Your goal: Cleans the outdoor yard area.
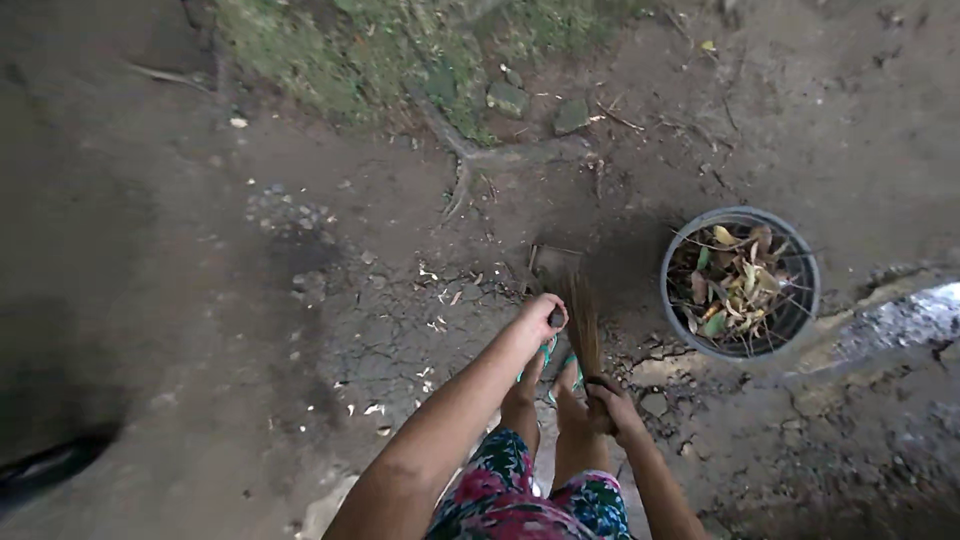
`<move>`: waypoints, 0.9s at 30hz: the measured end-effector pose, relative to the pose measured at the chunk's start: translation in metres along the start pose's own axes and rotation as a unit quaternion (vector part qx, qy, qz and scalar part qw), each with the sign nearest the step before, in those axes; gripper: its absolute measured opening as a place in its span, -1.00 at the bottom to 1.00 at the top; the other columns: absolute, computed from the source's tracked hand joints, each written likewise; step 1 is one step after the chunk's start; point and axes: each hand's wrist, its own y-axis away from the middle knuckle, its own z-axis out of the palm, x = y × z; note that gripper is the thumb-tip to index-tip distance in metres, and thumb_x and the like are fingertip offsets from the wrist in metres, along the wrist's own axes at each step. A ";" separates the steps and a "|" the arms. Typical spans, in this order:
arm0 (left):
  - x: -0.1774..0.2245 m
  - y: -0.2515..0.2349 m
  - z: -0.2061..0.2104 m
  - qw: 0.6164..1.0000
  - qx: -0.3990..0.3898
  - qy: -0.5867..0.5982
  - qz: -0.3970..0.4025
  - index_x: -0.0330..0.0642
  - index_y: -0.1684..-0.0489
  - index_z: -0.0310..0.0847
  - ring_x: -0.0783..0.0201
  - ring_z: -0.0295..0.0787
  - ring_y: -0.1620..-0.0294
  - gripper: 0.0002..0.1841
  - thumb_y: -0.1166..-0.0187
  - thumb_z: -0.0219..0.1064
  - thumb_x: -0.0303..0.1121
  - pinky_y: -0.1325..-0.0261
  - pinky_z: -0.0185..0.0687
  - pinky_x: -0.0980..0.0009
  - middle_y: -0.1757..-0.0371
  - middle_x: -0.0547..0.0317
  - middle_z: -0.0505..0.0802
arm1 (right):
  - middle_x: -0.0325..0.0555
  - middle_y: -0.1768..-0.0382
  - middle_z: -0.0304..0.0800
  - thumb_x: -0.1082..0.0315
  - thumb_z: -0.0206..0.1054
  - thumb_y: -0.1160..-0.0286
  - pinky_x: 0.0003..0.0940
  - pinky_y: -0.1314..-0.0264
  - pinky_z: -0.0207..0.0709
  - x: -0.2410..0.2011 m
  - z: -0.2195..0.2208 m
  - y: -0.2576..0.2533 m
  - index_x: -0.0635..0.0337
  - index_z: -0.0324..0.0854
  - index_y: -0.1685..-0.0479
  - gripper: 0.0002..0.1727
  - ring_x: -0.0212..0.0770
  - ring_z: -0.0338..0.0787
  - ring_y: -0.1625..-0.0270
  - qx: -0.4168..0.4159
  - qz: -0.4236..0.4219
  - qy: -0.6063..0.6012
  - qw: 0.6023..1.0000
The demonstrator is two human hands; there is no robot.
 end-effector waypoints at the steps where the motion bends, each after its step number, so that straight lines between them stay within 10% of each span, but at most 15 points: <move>1: 0.003 0.003 -0.010 1.000 -0.002 0.018 -0.001 -0.17 0.14 0.36 0.36 0.43 0.70 -0.88 -0.56 0.13 -0.61 0.65 0.45 0.55 0.56 0.15 0.51 | 0.15 0.08 0.79 0.26 0.33 -0.65 -0.07 0.14 0.73 -0.001 -0.005 0.012 0.22 0.53 -0.50 -0.52 -0.04 0.80 0.22 -0.007 -0.006 0.008 1.000; 9: -0.024 0.018 -0.181 0.969 -0.089 0.229 -0.025 -0.19 0.21 0.38 0.47 0.45 0.76 -0.92 -0.70 0.03 -0.51 0.73 0.46 0.67 0.60 0.21 0.52 | 0.08 0.29 0.74 0.30 0.37 -0.64 -0.22 0.43 0.63 -0.029 -0.021 0.051 0.29 0.49 -0.48 -0.52 -0.17 0.70 0.47 0.047 -0.037 0.105 0.993; 15: -0.106 0.055 -0.306 0.886 -0.204 0.414 -0.048 -0.24 0.19 0.48 0.57 0.54 0.74 -0.82 -0.75 -0.02 -0.44 0.71 0.50 0.76 0.54 0.24 0.64 | 0.19 0.16 0.73 0.35 0.32 -0.66 -0.06 0.25 0.67 -0.057 0.007 0.044 0.27 0.43 -0.55 -0.49 -0.04 0.74 0.31 0.059 -0.029 0.233 0.970; 20: -0.166 0.092 -0.381 0.807 -0.213 0.551 -0.027 -0.34 0.18 0.55 0.56 0.61 0.69 -0.83 -0.63 0.02 -0.51 0.63 0.56 0.78 0.49 0.17 0.69 | 0.22 0.09 0.78 0.34 0.38 -0.62 -0.02 0.17 0.72 -0.093 0.070 0.024 0.24 0.48 -0.54 -0.48 0.00 0.80 0.26 0.016 -0.045 0.390 0.920; 27: -0.195 0.098 -0.439 0.808 -0.086 0.582 -0.005 -0.29 0.30 0.52 0.58 0.55 0.73 -0.79 -0.67 -0.02 -0.52 0.67 0.49 0.78 0.57 0.20 0.65 | 0.37 -0.34 0.68 0.31 0.54 -0.45 0.25 -0.39 0.58 -0.083 0.222 -0.077 0.28 0.32 -0.68 -0.23 0.28 0.74 -0.33 0.074 -0.105 0.505 0.853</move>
